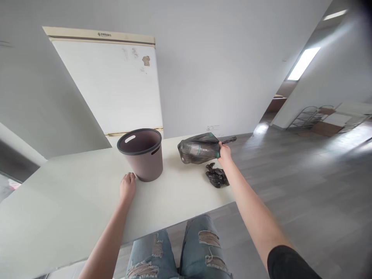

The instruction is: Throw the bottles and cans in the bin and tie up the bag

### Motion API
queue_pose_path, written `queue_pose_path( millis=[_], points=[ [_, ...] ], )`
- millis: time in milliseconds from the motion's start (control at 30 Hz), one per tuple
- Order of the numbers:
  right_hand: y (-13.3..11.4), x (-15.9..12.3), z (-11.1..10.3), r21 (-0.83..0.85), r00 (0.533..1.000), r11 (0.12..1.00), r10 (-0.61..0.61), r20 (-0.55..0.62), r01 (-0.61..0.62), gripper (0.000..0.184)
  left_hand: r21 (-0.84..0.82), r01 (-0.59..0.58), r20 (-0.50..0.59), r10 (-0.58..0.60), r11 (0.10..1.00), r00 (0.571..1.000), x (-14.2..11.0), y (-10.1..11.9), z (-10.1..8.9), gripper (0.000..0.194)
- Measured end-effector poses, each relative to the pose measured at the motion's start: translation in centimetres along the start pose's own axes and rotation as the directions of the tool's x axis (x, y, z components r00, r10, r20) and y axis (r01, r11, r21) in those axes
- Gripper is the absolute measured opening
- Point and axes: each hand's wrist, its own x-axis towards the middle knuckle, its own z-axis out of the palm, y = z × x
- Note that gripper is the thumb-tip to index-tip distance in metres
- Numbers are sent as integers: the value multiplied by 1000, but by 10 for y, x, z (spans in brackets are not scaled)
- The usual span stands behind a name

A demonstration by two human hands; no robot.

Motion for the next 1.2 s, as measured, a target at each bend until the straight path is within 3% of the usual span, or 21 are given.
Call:
queue_pose_path(
  millis=[167,400,633,700,767,833,900,967,1067,1200],
  points=[
    [10,21,-3,-54,985,991,128,120,-122,34,69,65,111,-72,996,991,6,-3,2,41],
    [10,22,-29,-210,916,937,326,234,-279,21,92,56,114,-66,994,991,7,-1,-1,40],
    [-3,14,-47,-482,864,843,411,291,-239,9,95,58,108,-68,994,992,7,-1,0,38],
    [-10,6,-56,-543,873,819,390,292,-184,21,85,61,111,-70,995,991,6,-2,0,38],
    [-16,-7,-69,-592,911,797,322,256,-116,38,68,63,111,-70,996,991,5,-2,0,37],
    [-21,-26,-84,-633,963,774,183,196,-18,48,43,64,106,-68,997,992,4,-3,0,36],
    [-21,-53,-99,-658,986,745,4,169,110,47,8,69,94,-70,998,993,3,-3,1,35],
    [-14,-85,-110,-657,969,716,-128,210,237,43,-36,74,70,-71,997,995,2,-3,0,31],
    [6,-127,-118,-642,925,674,-187,331,366,47,-115,67,28,-65,991,998,2,-2,-1,27],
    [31,-158,-114,-662,926,656,-169,338,362,40,-206,24,40,-16,978,999,1,-4,-3,52]
  ],
)
